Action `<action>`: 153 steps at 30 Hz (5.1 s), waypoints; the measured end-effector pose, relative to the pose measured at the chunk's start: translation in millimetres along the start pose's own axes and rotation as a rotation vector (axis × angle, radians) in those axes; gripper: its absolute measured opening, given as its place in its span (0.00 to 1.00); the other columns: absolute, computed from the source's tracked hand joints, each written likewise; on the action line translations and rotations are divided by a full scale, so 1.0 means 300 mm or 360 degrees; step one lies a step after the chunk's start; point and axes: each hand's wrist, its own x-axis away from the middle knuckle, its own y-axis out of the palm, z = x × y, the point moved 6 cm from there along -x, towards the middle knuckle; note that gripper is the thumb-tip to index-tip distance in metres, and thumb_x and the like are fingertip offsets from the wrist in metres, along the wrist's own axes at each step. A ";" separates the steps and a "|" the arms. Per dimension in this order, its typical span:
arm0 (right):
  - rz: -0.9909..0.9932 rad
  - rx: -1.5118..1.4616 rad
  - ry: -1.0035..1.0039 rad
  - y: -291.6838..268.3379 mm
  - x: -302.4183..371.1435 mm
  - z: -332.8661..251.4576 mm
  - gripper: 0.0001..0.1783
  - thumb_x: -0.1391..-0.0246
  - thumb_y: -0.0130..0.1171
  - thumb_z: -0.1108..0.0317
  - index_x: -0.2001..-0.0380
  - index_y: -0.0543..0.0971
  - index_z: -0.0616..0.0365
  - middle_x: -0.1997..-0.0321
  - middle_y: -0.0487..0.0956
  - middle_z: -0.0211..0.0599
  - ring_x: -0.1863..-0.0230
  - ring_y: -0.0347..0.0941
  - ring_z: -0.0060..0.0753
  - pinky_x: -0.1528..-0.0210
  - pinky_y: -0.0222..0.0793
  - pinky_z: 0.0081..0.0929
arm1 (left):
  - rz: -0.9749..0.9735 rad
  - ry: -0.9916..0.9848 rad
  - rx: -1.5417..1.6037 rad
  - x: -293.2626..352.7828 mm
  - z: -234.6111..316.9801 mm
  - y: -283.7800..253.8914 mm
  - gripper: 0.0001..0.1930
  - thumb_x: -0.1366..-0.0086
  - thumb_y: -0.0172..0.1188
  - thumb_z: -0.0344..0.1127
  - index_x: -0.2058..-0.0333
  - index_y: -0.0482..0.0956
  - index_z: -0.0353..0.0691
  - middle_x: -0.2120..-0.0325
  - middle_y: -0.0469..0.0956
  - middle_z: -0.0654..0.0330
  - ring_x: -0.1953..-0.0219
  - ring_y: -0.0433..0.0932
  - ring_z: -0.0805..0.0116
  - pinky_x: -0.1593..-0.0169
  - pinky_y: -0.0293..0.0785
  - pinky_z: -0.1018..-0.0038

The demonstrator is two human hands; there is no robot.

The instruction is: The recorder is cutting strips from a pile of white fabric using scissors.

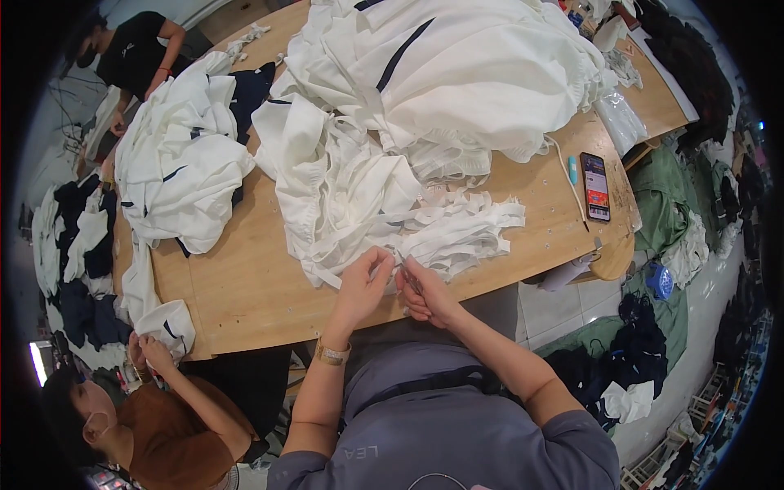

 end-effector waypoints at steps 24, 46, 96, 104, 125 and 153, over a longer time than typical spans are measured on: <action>0.0345 0.0089 -0.0421 -0.044 0.020 -0.152 0.12 0.45 0.49 0.59 0.73 0.66 0.56 0.91 0.54 0.18 0.95 0.44 0.11 0.95 0.42 0.13 | -0.0152 0.0060 -0.0185 -0.005 0.090 0.028 0.07 0.41 0.54 0.32 0.69 0.71 0.32 0.81 0.65 0.70 0.78 0.59 0.84 0.76 0.56 0.84; -0.0031 0.0190 0.0023 0.009 0.003 -0.015 0.26 0.42 0.35 0.46 0.78 0.67 0.59 0.94 0.50 0.20 0.96 0.42 0.13 0.95 0.41 0.14 | -0.0041 0.0029 -0.0209 0.028 0.065 -0.032 0.06 0.40 0.53 0.31 0.71 0.72 0.34 0.83 0.64 0.74 0.81 0.56 0.87 0.79 0.51 0.87; 0.0101 0.0192 -0.0014 -0.057 0.020 0.022 0.24 0.42 0.37 0.48 0.77 0.66 0.57 0.93 0.53 0.21 0.96 0.44 0.14 0.94 0.44 0.14 | -0.0031 -0.0070 0.0028 -0.022 -0.007 0.006 0.12 0.38 0.48 0.37 0.71 0.69 0.32 0.84 0.65 0.64 0.80 0.60 0.79 0.75 0.60 0.79; 0.0166 0.0218 -0.0139 -0.015 0.006 -0.026 0.23 0.42 0.39 0.47 0.80 0.64 0.55 0.94 0.54 0.20 0.96 0.45 0.14 0.94 0.43 0.14 | -0.0076 0.0000 0.0020 -0.020 -0.034 0.014 0.10 0.40 0.51 0.35 0.69 0.71 0.33 0.83 0.67 0.64 0.79 0.62 0.79 0.74 0.60 0.80; 0.0071 0.0074 -0.0148 -0.015 0.009 -0.030 0.22 0.42 0.39 0.49 0.80 0.64 0.55 0.94 0.53 0.21 0.96 0.43 0.14 0.95 0.41 0.14 | -0.0009 0.0016 0.0149 -0.031 0.006 0.011 0.08 0.41 0.52 0.33 0.71 0.71 0.32 0.78 0.72 0.65 0.73 0.65 0.82 0.68 0.64 0.83; 0.0107 0.0066 -0.0053 -0.004 0.007 -0.031 0.23 0.43 0.41 0.48 0.82 0.64 0.55 0.95 0.52 0.21 0.97 0.42 0.14 0.95 0.41 0.14 | -0.0089 0.0032 0.0008 -0.009 0.065 0.001 0.07 0.42 0.53 0.33 0.71 0.71 0.35 0.82 0.66 0.69 0.77 0.61 0.84 0.76 0.59 0.85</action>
